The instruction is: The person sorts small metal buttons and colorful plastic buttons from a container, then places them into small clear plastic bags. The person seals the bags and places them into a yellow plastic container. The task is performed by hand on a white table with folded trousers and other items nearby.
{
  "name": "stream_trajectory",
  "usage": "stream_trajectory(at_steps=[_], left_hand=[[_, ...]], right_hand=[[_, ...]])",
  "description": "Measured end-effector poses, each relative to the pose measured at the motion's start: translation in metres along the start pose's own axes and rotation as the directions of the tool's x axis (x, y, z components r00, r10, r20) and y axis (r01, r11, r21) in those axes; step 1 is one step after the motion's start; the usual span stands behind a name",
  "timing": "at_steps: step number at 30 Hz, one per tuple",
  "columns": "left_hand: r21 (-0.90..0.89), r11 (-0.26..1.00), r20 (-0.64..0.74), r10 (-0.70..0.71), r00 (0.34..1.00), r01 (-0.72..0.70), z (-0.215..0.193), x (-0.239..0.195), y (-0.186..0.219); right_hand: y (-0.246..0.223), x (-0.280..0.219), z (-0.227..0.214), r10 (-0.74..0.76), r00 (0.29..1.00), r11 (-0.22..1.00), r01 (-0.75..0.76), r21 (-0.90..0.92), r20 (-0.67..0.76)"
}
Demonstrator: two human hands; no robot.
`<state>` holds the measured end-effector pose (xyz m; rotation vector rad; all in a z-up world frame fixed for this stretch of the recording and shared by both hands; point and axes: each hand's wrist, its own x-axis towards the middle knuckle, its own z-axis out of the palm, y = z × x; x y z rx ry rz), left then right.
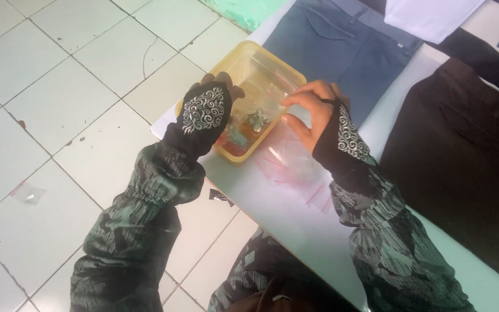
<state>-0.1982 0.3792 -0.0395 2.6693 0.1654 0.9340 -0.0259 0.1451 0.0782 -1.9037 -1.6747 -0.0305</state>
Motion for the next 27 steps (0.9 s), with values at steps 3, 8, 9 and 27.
stream_trajectory(at_steps=[3, 8, 9, 27], left_hand=[[0.115, 0.992, 0.123, -0.069, 0.990, 0.055, 0.041, -0.017, -0.048], [0.498, 0.861, 0.393, -0.332, 0.858, 0.105, 0.118, -0.046, -0.109], [0.491, 0.866, 0.403, -0.321, 0.857, 0.093, 0.088, -0.030, -0.078], [-0.282, 0.952, 0.604, 0.271, 0.750, -0.116, 0.108, 0.058, 0.278]], right_hand=[[0.027, -0.016, -0.012, 0.040, 0.999, 0.999, -0.040, -0.030, 0.012], [0.060, -0.058, -0.027, 0.124, 0.992, 0.991, -0.124, -0.052, 0.009], [0.071, -0.069, -0.029, 0.139, 0.990, 0.989, -0.139, -0.054, 0.004], [0.069, -0.265, -0.042, 0.421, 0.907, 0.903, -0.416, -0.109, 0.028]])
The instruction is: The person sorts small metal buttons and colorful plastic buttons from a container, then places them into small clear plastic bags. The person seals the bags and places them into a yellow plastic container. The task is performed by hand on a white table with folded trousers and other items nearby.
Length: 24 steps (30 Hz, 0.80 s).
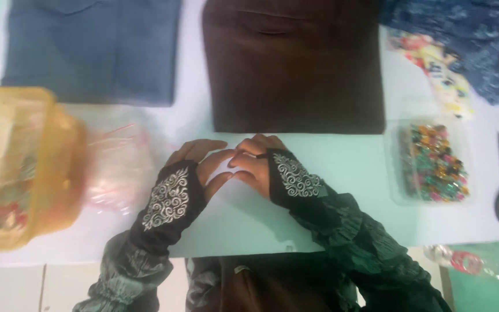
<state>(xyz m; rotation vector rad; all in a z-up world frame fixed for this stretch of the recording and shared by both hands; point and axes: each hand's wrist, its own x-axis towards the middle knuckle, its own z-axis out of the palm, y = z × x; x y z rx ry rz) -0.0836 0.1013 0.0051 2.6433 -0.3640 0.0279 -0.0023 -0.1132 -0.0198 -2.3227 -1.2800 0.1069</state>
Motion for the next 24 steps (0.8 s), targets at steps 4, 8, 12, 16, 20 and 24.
stream_trajectory(at_steps=[4, 8, 12, 16, 20, 24], left_hand=[[-0.109, 0.994, 0.050, 0.011, 0.999, -0.005, 0.014, 0.045, 0.051], [-0.236, 0.957, 0.035, 0.184, 0.982, -0.170, 0.053, 0.091, 0.106], [-0.340, 0.913, 0.173, 0.297, 0.939, -0.226, 0.119, 0.135, 0.158], [-0.411, 0.806, 0.188, 0.533, 0.825, -0.427, 0.161, 0.168, 0.212], [-0.350, 0.678, 0.096, 0.713, 0.695, -0.647, 0.189, 0.186, 0.243], [-0.280, 0.561, -0.122, 0.784, 0.608, -0.779, 0.249, 0.181, 0.218]], right_hand=[[0.022, -0.068, -0.046, 0.107, 0.994, 0.994, -0.107, 0.016, -0.032], [0.071, -0.155, -0.089, 0.237, 0.933, 0.963, -0.263, -0.064, -0.270], [0.110, -0.242, -0.153, 0.389, 0.829, 0.905, -0.426, -0.002, -0.402], [0.142, -0.309, -0.168, 0.468, 0.769, 0.846, -0.533, -0.031, -0.436], [0.156, -0.320, -0.155, 0.500, 0.782, 0.852, -0.522, 0.046, -0.372], [0.180, -0.313, -0.134, 0.505, 0.826, 0.846, -0.531, -0.045, -0.248]])
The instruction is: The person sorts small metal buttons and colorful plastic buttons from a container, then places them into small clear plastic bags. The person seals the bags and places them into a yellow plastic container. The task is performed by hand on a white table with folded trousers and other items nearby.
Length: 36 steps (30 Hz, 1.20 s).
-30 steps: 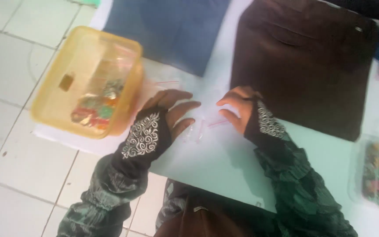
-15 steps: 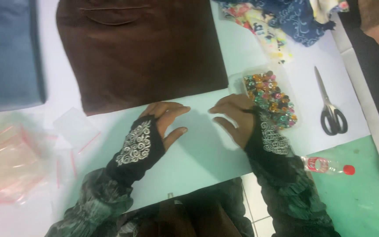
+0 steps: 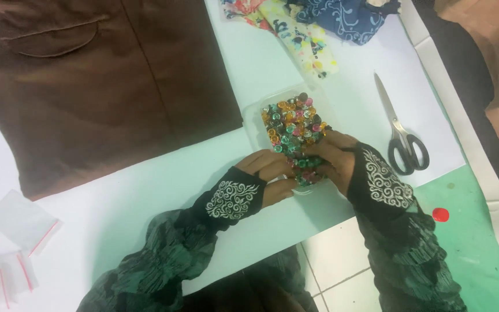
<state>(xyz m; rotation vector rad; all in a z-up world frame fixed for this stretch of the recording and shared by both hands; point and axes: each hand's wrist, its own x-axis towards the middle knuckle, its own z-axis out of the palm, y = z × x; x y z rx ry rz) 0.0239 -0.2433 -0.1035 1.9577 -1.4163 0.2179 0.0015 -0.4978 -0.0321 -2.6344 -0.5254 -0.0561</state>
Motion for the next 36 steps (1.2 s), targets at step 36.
stream_trajectory(at_steps=[36], left_hand=[[-0.014, 0.954, -0.147, -0.297, 0.943, 0.299, -0.034, 0.020, -0.021]], right_hand=[[-0.025, 0.043, -0.017, -0.020, 0.993, 0.999, 0.015, -0.045, -0.120]])
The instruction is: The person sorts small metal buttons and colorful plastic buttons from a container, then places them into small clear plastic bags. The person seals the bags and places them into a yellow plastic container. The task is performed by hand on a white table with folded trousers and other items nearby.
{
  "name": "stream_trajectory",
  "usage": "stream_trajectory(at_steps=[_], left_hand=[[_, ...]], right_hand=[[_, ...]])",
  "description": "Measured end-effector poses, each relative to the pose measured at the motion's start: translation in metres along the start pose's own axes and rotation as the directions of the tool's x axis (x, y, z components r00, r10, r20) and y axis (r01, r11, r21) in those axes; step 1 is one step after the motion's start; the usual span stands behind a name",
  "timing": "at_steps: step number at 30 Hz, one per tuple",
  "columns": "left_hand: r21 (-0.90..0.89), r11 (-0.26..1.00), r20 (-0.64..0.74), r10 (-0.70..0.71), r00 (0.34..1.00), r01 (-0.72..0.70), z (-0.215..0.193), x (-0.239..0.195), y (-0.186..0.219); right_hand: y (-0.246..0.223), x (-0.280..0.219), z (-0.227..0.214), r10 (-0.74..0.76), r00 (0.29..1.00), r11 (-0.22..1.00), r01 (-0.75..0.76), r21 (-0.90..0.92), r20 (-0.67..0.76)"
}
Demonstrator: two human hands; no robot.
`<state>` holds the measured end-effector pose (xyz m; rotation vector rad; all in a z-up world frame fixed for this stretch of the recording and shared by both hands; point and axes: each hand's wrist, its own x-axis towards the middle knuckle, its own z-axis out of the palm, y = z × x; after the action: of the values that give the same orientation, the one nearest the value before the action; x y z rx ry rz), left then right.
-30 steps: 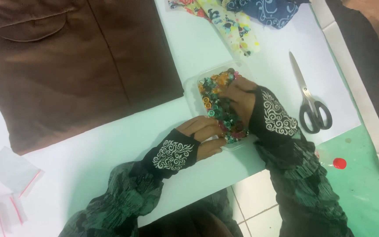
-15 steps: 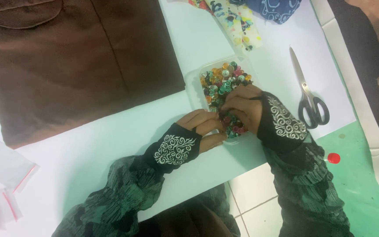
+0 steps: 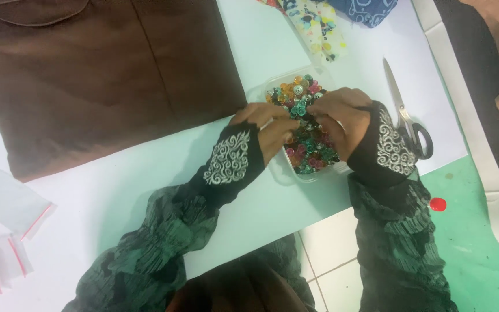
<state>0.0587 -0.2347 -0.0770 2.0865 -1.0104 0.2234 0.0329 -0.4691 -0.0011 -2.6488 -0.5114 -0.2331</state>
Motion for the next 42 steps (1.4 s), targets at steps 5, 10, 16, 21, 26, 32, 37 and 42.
stream_trajectory(at_steps=[5, 10, 16, 21, 26, 32, 37, 42], left_hand=[[-0.207, 0.922, -0.086, -0.352, 0.932, 0.329, 0.028, 0.027, 0.001], [0.257, 0.934, -0.077, -0.235, 0.969, 0.247, 0.027, 0.030, 0.006], [0.312, 0.939, -0.215, -0.082, 0.973, 0.148, 0.033, 0.032, -0.002], [0.335, 0.918, -0.135, -0.175, 0.975, 0.211, 0.044, 0.036, 0.000], [0.192, 0.957, -0.088, -0.206, 0.975, 0.219, 0.052, 0.034, 0.005], [0.025, 0.973, -0.018, -0.231, 0.973, 0.232, 0.058, 0.050, -0.003], [-0.104, 0.967, 0.048, -0.230, 0.972, 0.234, 0.052, 0.039, -0.010], [-0.228, 0.941, 0.111, -0.229, 0.967, 0.249, 0.055, 0.064, -0.028]], right_hand=[[0.010, 0.025, 0.033, -0.004, 0.997, 0.996, 0.011, -0.090, 0.081], [0.035, 0.016, 0.060, 0.022, 0.994, 0.987, -0.005, -0.161, 0.105], [-0.003, 0.012, 0.023, 0.081, 0.997, 0.994, -0.081, 0.071, -0.006], [-0.006, 0.007, -0.003, 0.191, 0.981, 0.921, -0.164, 0.355, -0.044], [0.021, 0.001, 0.001, 0.144, 0.984, 0.912, -0.089, 0.401, -0.108], [0.009, 0.001, -0.002, 0.122, 0.978, 0.889, -0.033, 0.457, -0.167], [0.013, -0.006, -0.004, 0.186, 0.972, 0.849, -0.085, 0.522, -0.145], [0.014, -0.010, -0.008, 0.224, 0.968, 0.839, -0.132, 0.527, -0.114]])
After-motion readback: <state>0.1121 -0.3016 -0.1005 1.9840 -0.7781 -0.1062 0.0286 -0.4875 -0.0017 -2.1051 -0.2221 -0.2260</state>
